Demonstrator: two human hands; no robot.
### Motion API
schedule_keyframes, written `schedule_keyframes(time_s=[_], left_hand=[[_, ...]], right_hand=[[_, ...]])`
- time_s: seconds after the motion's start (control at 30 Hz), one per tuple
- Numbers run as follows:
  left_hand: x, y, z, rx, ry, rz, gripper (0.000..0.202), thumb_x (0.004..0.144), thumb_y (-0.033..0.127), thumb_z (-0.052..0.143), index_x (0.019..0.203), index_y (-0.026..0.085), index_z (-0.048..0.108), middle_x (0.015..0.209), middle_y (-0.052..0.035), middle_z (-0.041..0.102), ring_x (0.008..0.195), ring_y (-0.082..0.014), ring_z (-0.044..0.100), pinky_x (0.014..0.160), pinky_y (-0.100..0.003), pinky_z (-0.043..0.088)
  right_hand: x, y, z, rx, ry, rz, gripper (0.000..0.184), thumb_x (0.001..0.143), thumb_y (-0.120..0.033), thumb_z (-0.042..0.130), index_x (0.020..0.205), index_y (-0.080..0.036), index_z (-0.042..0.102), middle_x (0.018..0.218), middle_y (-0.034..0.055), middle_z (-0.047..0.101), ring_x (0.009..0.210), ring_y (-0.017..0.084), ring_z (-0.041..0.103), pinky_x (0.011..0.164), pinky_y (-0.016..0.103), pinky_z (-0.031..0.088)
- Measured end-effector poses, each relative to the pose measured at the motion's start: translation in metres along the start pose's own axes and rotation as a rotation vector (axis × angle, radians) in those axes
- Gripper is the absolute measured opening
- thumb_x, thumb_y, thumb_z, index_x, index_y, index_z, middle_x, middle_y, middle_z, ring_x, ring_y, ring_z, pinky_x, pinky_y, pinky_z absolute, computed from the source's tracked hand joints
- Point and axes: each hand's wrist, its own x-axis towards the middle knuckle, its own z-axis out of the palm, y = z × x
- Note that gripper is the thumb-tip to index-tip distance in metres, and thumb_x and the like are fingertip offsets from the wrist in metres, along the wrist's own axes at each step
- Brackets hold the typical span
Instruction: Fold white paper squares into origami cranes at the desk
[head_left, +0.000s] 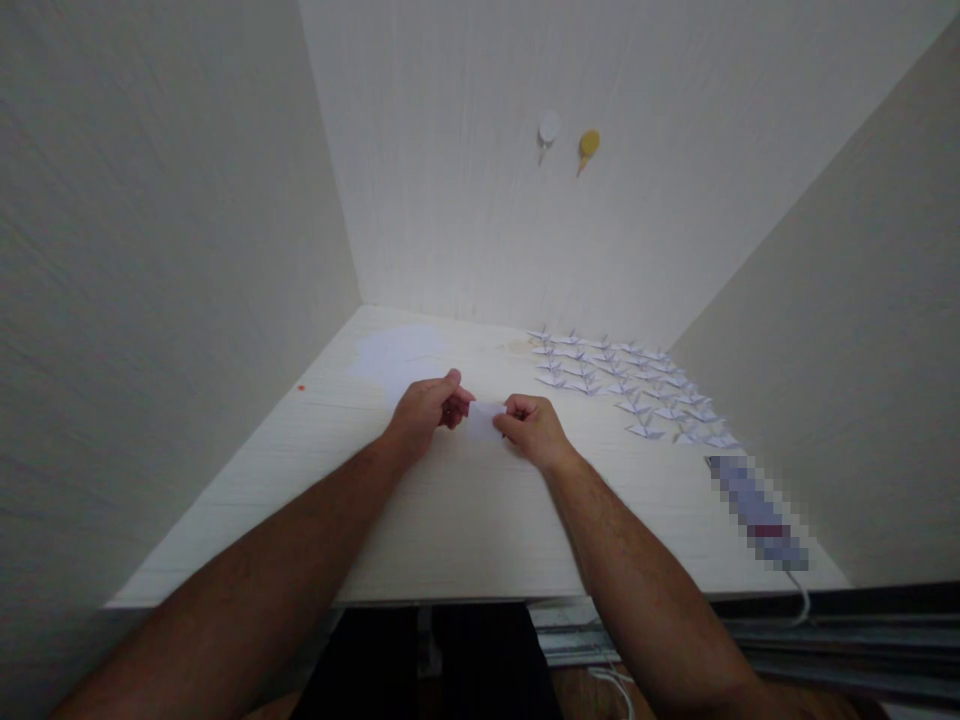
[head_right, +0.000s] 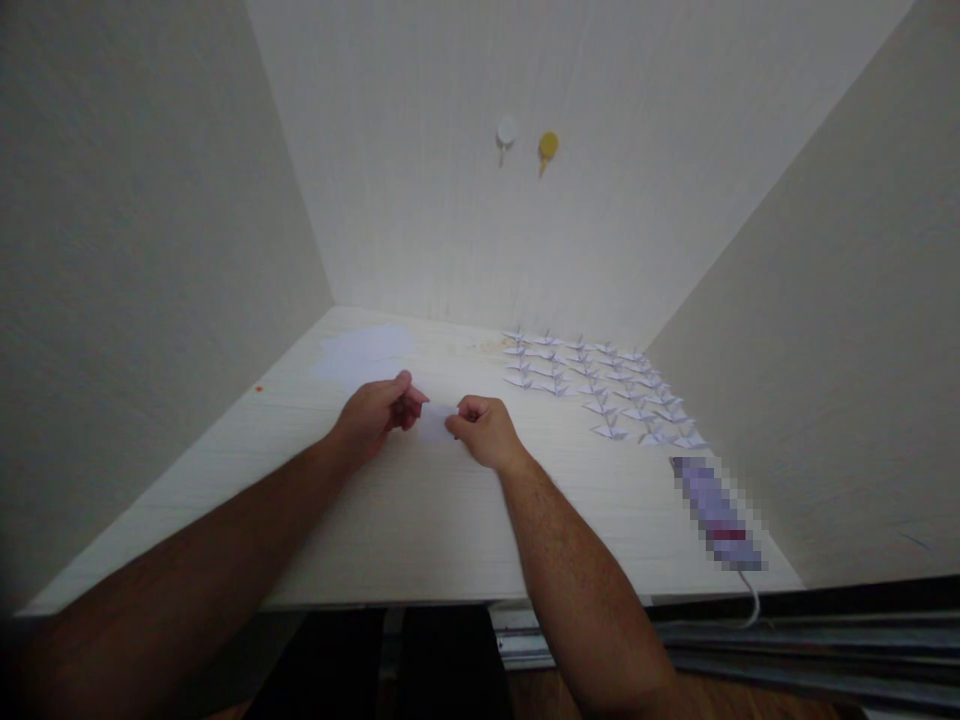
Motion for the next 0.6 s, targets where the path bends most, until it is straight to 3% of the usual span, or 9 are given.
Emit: schedule_keyframes(time_s=[0.13, 0.2, 0.3, 0.47, 0.6], left_hand=[[-0.0016, -0.0013, -0.0005, 0.181, -0.138, 0.006, 0.036, 0.068, 0.048, 0.07, 0.08, 0.014, 0.067, 0.052, 0.0021, 0.052, 0.046, -0.0096, 0.043, 0.046, -0.023, 0.03], [-0.0021, -0.002, -0.0008, 0.25, -0.182, 0.007, 0.033, 0.065, 0.046, 0.073, 0.076, 0.015, 0.066, 0.05, 0.003, 0.052, 0.045, -0.0091, 0.042, 0.046, -0.022, 0.029], [-0.0022, -0.0009, -0.0012, 0.305, -0.158, 0.011, 0.032, 0.064, 0.045, 0.073, 0.061, 0.016, 0.059, 0.047, 0.0034, 0.05, 0.043, -0.0079, 0.039, 0.045, -0.022, 0.026], [-0.0018, 0.0007, -0.0003, 0.287, -0.095, -0.016, 0.028, 0.064, 0.04, 0.071, 0.058, 0.016, 0.056, 0.044, 0.0045, 0.048, 0.041, -0.0073, 0.036, 0.043, -0.022, 0.023], [-0.0027, -0.0006, 0.0011, 0.345, -0.179, -0.005, 0.021, 0.065, 0.034, 0.067, 0.059, 0.016, 0.057, 0.044, 0.0051, 0.047, 0.042, -0.0078, 0.037, 0.044, -0.022, 0.025]], right_hand=[[-0.0013, -0.002, 0.0002, -0.01, -0.001, 0.002, 0.017, 0.065, -0.028, 0.061, 0.056, -0.018, 0.05, 0.047, -0.0064, 0.047, 0.041, 0.006, 0.034, 0.041, 0.02, 0.024], [-0.0015, -0.0013, 0.0004, -0.037, -0.005, -0.009, 0.018, 0.065, -0.028, 0.061, 0.056, -0.018, 0.05, 0.047, -0.0064, 0.047, 0.042, 0.006, 0.034, 0.042, 0.02, 0.023], [-0.0002, 0.0019, 0.0012, -0.075, -0.001, -0.013, 0.02, 0.065, -0.029, 0.062, 0.055, -0.018, 0.049, 0.047, -0.0061, 0.046, 0.043, 0.006, 0.035, 0.042, 0.02, 0.023], [0.0033, 0.0067, 0.0028, -0.051, 0.038, -0.018, 0.021, 0.067, -0.034, 0.063, 0.059, -0.018, 0.053, 0.049, -0.0056, 0.046, 0.045, 0.007, 0.035, 0.043, 0.02, 0.024], [0.0027, 0.0061, -0.0008, -0.117, 0.002, -0.039, 0.018, 0.068, -0.031, 0.061, 0.059, -0.017, 0.053, 0.05, -0.0059, 0.044, 0.046, 0.007, 0.035, 0.043, 0.02, 0.024]])
